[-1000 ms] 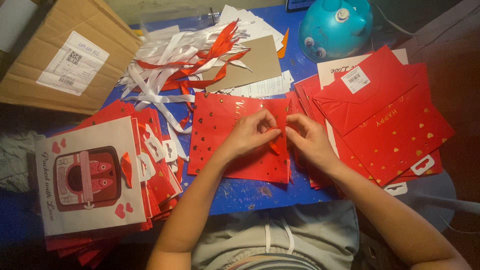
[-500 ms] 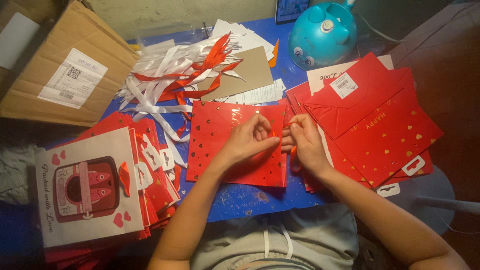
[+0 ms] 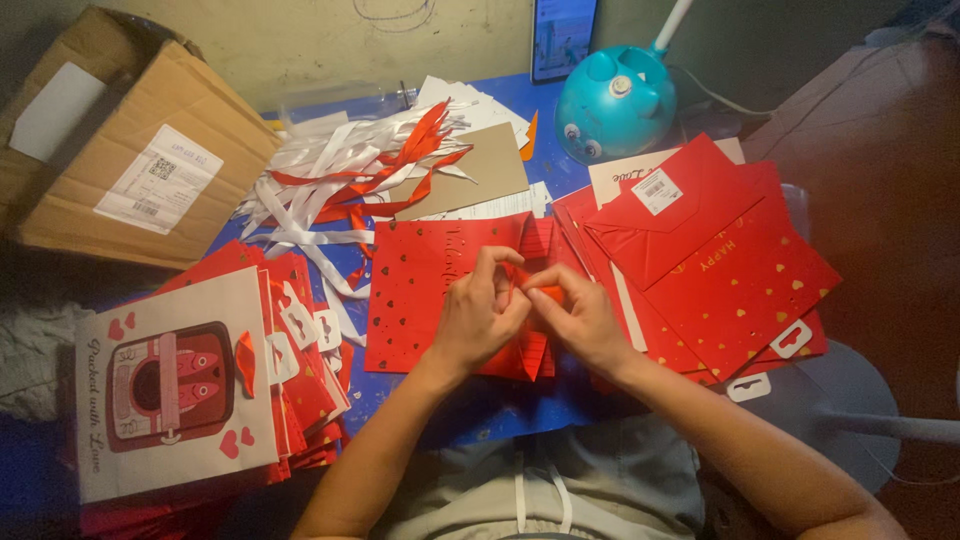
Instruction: The person ties red and white ribbons onto red Valentine's Day gift bags. They thread the ribbon through the bag's handle, pull it taut, and tie a knot or bow, repeating the process for multiple bags.
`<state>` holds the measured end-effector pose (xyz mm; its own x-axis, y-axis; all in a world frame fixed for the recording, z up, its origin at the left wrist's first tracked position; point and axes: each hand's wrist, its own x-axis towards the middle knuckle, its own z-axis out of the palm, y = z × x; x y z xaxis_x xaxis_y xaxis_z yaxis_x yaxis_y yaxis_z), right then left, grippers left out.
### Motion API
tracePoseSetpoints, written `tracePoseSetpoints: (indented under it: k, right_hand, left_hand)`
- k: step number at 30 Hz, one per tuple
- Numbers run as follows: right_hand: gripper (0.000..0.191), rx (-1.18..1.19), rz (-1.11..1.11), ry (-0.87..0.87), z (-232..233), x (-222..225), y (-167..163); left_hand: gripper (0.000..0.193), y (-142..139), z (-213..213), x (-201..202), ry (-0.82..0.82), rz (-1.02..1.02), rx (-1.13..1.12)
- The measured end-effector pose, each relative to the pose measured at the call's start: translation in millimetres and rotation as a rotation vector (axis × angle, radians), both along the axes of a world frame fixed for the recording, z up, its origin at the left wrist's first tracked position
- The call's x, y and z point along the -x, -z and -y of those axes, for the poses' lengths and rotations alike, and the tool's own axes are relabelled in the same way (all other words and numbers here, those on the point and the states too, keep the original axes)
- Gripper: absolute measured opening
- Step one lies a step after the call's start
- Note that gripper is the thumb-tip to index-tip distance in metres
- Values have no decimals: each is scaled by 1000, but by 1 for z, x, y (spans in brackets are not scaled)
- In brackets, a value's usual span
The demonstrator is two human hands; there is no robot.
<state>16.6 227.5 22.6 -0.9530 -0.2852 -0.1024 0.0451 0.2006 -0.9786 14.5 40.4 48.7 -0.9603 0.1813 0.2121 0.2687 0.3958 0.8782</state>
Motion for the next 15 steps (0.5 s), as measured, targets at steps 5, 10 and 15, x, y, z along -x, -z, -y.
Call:
tracePoseSetpoints:
  k: [5, 10, 15]
  right_hand:
    - [25, -155, -424, -292, -4, -5, -31]
    - [20, -159, -146, -498, -6, -14, -48]
    - [23, -334, -425, -577, -6, -23, -87]
  left_hand:
    - [34, -47, -2, -27, 53, -415, 126]
    - [31, -79, -2, -52, 143, -410, 73]
    - [26, -95, 6, -68, 111, -241, -158]
